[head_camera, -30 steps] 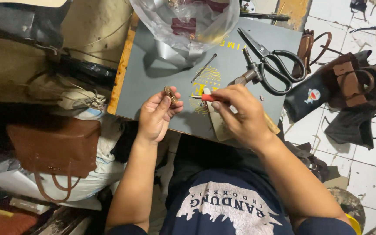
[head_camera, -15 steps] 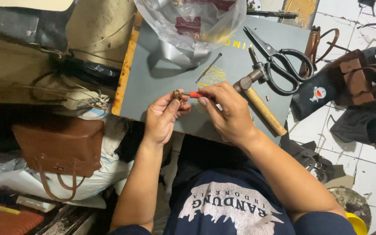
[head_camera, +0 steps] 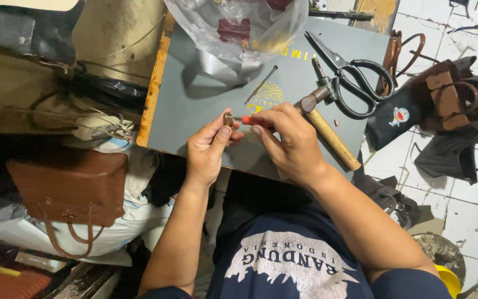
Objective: Assemble small metal hardware components using a screwdriver and hammer
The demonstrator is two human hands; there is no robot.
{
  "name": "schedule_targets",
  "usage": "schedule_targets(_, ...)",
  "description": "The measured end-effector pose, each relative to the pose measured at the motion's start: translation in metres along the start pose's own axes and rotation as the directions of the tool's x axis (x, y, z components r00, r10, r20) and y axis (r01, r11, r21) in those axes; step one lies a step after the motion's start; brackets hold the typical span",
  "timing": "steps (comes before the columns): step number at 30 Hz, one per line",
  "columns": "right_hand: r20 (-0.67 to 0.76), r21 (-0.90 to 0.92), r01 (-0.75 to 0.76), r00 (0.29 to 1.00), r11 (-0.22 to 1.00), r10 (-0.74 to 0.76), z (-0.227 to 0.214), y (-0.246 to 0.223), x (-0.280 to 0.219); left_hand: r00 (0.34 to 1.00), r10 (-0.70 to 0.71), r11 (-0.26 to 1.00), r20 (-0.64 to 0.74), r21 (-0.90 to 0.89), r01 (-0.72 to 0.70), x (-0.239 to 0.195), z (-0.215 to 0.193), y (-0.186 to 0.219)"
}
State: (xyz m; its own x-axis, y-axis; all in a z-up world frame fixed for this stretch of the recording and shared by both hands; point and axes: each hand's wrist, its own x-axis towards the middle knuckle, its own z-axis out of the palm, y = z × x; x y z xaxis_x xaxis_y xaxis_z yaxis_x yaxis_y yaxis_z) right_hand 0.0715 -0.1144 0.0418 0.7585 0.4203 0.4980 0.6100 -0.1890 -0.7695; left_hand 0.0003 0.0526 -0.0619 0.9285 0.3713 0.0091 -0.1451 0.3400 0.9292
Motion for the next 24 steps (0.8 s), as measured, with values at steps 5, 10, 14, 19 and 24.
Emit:
schedule_targets(5, 0.063, -0.043, -0.057, 0.996, 0.997, 0.060, -0.001, 0.007, -0.003, 0.997, 0.078, 0.993, 0.018, 0.083, -0.079, 0.000, 0.004, 0.006)
schedule_targets(10, 0.068, -0.065, -0.070, 0.995, 0.995, 0.075, 0.003, 0.014, -0.006, 0.993, 0.113, 0.985, 0.029, 0.127, -0.115, 0.001, 0.006, 0.008)
schedule_targets(14, 0.061, -0.056, 0.008, 0.998, 0.998, -0.005, 0.004, 0.010, -0.004, 0.991, 0.126, 0.983, 0.036, 0.130, -0.130, 0.000, 0.007, 0.009)
schedule_targets(19, 0.065, -0.072, -0.032, 0.997, 0.997, 0.037, 0.001, 0.013, -0.005, 0.992, 0.125, 0.986, 0.031, 0.106, -0.128, 0.001, 0.006, 0.004)
schedule_targets(24, 0.103, -0.060, -0.026, 0.994, 0.998, 0.032, -0.004, 0.015, 0.004, 0.991, 0.125, 0.984, 0.049, 0.118, -0.131, 0.003, 0.004, 0.005)
